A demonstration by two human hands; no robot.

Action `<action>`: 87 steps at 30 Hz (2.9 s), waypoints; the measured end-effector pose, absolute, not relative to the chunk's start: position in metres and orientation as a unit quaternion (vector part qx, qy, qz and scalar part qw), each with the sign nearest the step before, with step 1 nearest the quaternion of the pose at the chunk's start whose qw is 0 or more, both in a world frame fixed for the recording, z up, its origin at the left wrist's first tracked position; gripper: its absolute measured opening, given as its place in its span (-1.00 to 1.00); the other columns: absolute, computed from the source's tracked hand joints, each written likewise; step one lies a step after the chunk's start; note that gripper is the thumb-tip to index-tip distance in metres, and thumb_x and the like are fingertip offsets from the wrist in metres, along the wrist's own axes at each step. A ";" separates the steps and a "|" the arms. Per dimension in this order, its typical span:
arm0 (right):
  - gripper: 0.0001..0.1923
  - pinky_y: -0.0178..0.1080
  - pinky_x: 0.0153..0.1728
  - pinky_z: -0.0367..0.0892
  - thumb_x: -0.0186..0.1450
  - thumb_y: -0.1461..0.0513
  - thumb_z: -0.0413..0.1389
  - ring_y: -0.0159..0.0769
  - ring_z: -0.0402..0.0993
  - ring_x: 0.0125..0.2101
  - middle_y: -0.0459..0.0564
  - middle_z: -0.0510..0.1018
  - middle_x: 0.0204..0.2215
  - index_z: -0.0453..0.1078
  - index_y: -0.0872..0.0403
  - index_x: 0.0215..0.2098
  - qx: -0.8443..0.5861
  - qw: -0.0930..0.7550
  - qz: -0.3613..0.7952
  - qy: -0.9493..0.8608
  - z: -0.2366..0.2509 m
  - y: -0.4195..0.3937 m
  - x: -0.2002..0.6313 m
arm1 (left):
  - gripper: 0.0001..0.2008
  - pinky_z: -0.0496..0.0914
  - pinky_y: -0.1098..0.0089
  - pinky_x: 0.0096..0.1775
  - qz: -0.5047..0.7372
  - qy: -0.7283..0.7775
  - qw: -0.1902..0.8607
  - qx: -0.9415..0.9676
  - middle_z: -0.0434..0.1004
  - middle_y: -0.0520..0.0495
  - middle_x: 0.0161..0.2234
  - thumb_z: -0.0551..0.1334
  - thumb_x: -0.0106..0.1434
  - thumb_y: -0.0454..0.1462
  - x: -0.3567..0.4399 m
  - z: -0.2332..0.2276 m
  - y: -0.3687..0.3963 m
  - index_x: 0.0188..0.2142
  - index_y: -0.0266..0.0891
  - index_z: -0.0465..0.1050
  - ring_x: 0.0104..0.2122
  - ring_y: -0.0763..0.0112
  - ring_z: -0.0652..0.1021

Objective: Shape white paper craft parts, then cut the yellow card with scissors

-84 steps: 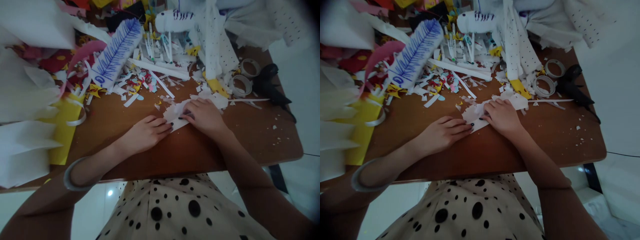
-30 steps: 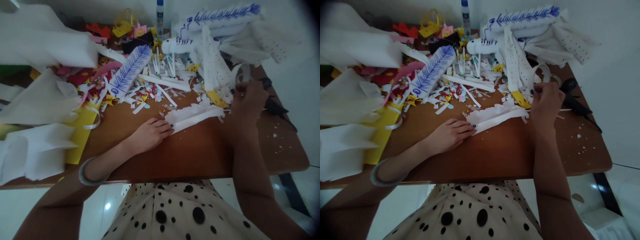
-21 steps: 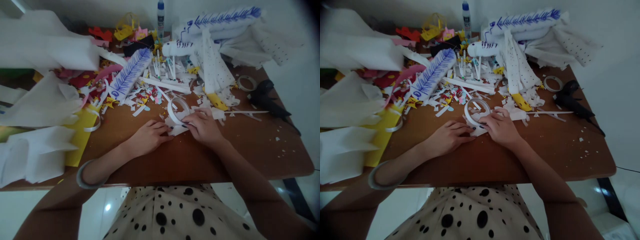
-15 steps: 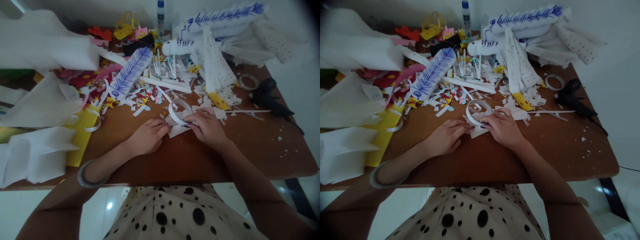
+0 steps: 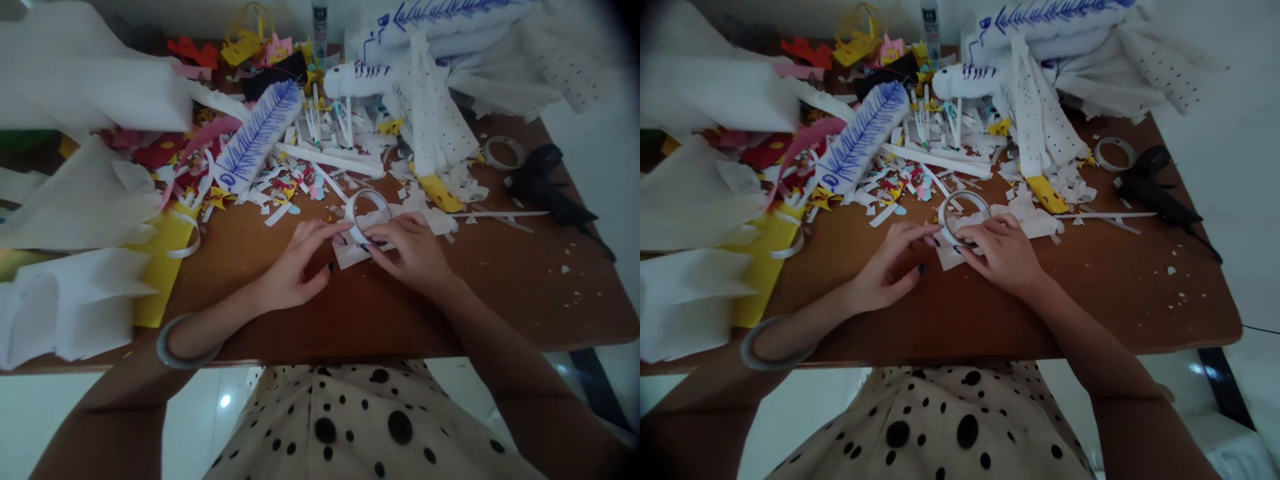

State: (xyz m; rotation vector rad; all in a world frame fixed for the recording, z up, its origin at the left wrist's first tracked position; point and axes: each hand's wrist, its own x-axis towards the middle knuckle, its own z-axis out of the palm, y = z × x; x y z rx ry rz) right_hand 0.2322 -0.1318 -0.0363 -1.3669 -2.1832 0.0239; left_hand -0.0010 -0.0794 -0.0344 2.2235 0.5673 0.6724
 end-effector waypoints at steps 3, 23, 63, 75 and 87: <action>-0.89 -0.15 -0.11 0.22 0.34 0.20 0.02 -0.26 0.52 -0.35 -0.08 0.62 -0.38 0.37 0.00 -0.21 -0.517 0.267 0.009 -0.813 -0.037 -0.132 0.232 | -0.40 0.28 0.17 0.03 0.261 0.226 0.366 0.864 0.35 -0.13 -0.07 0.10 0.16 -0.40 -0.001 -0.034 -0.079 0.21 -0.15 0.12 -0.04 0.22 0.35; -0.89 -0.11 -0.14 0.23 0.34 0.22 -0.01 -0.20 0.52 -0.34 0.00 0.61 -0.33 0.30 0.03 -0.19 -0.508 0.261 0.052 -0.819 -0.042 -0.131 0.229 | -0.69 0.29 0.18 0.05 0.280 0.232 0.343 0.866 0.34 -0.15 -0.03 0.17 0.17 -0.39 0.002 -0.035 -0.081 -0.07 -0.17 0.28 0.01 0.24 0.36; -0.82 -0.21 -0.22 0.11 0.36 0.25 -0.09 -0.32 0.40 -0.43 -0.08 0.53 -0.43 0.34 0.05 -0.24 -0.487 0.270 0.195 -0.808 -0.043 -0.142 0.204 | -0.86 0.31 0.25 -0.22 0.369 0.218 0.247 0.869 0.50 0.01 -0.39 0.33 0.18 -0.26 0.002 -0.043 -0.078 -0.48 -0.18 0.43 -0.34 0.40 0.47; -0.83 -0.23 -0.29 0.13 0.33 0.28 -0.06 -0.42 0.25 -0.57 -0.17 0.37 -0.60 0.37 0.05 -0.32 -0.447 0.320 0.158 -0.820 -0.032 -0.147 0.203 | -0.81 0.27 0.36 -0.40 0.450 0.053 0.008 0.891 0.53 0.15 -0.44 0.44 0.02 -0.34 -0.008 -0.038 -0.081 -0.43 -0.18 0.44 -0.40 0.50 0.48; -0.74 -0.16 -0.28 0.19 0.38 0.18 -0.10 -0.30 0.31 -0.50 -0.06 0.44 -0.54 0.37 0.06 -0.34 -0.620 0.410 -0.057 -0.666 -0.034 -0.128 0.256 | -0.86 0.28 0.34 -0.29 0.415 0.079 0.047 0.905 0.54 0.08 -0.38 0.39 0.11 -0.31 -0.010 -0.047 -0.075 -0.35 -0.15 0.45 -0.33 0.43 0.49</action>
